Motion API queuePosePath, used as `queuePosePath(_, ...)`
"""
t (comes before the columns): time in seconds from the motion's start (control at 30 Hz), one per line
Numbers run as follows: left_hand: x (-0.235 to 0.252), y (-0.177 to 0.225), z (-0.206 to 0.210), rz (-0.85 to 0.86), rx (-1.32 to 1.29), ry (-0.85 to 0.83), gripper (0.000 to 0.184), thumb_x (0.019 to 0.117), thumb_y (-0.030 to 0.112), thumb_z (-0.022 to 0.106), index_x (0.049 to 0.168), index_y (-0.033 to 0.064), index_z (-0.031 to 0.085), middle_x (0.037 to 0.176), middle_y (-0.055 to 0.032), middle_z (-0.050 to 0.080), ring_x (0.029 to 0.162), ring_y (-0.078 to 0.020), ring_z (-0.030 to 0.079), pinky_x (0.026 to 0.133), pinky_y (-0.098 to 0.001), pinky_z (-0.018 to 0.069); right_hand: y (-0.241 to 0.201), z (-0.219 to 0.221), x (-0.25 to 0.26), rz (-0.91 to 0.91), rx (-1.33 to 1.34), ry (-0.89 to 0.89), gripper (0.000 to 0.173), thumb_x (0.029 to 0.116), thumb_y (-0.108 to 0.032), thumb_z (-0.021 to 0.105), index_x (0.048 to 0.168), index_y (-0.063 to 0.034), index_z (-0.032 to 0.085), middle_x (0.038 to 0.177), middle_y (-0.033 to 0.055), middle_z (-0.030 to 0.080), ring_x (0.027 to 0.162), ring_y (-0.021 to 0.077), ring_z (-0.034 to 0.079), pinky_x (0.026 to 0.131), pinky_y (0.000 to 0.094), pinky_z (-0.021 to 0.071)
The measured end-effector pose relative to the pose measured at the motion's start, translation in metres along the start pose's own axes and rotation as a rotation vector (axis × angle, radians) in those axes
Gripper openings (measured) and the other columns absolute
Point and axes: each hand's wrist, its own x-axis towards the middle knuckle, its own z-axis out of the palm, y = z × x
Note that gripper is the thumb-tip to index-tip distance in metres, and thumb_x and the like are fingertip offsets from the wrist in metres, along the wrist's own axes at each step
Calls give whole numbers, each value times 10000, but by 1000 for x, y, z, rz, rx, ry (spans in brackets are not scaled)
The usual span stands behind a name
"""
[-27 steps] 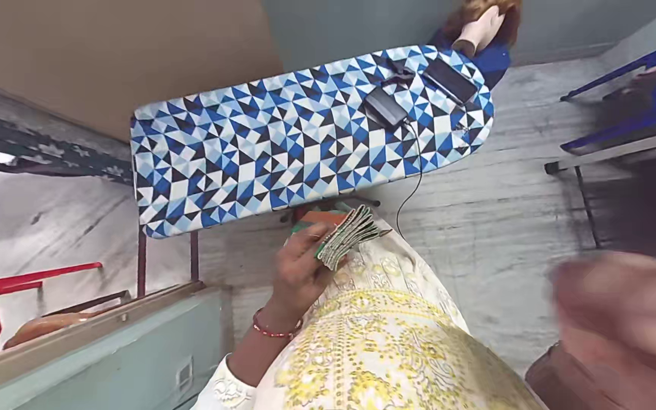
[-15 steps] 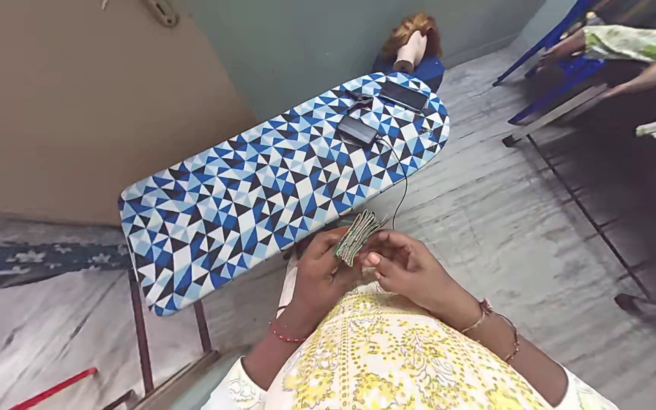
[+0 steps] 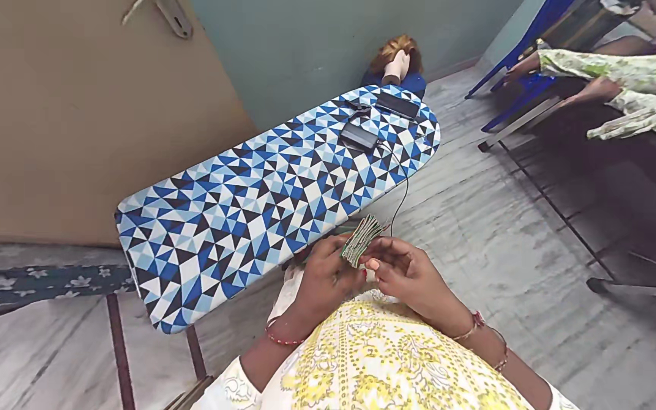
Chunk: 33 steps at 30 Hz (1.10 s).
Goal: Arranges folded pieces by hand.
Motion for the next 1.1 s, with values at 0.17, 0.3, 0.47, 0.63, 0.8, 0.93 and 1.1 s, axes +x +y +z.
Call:
queuePosePath(0.17,-3,0,-5,3,-54,-123,356,926,289,675,1122,-3,729,1204,-169,652,1119,-111,626,954,-250,527,-7,7,-2,62,7,73,238,931,-51,646,1161,-9,602,982,-42,689,832,15,669,715,181,574)
queuePosePath(0.3,-9,-1,-8,-60,-186,-244,491,900,414,678,1156,-4,716,1331,-168,614,1218,-123,591,1025,-326,497,-16,2,-5,178,-33,84,255,911,-75,681,1146,-23,597,980,-35,682,797,12,668,672,173,568)
queuePosePath(0.47,-5,8,-2,-191,-511,-241,390,959,127,650,1256,-121,597,1231,-77,694,1100,-59,679,950,-267,589,-20,-17,-11,237,-101,63,279,876,-90,727,1126,-39,614,970,-42,689,797,13,675,670,176,576)
queuePosePath(0.63,2,15,8,-400,-596,-305,287,850,114,773,1070,-25,651,1032,55,713,929,-1,696,832,-219,612,-19,-38,-21,265,-144,-59,299,884,-97,718,1156,-27,614,1008,-54,674,846,-3,674,718,170,588)
queuePosePath(0.8,5,21,21,-509,-613,-368,204,830,49,767,1004,3,671,994,53,715,894,-10,701,808,-221,617,-17,-57,-29,271,-148,-104,318,883,-92,712,1175,-7,617,1065,-33,674,914,0,683,776,176,598)
queuePosePath(0.93,17,28,28,-588,-593,-382,187,813,4,755,981,17,673,967,61,728,859,-17,717,790,-226,628,-18,-69,-28,269,-139,-93,341,881,-104,709,1186,10,608,1075,-26,662,919,-11,675,786,163,594)
queuePosePath(1.1,31,28,42,-563,-547,-366,208,786,7,746,975,31,663,912,98,709,782,27,684,723,-178,599,-22,-86,-20,281,-127,-75,304,890,-85,700,1172,-8,614,1043,-42,670,883,-17,676,760,155,591)
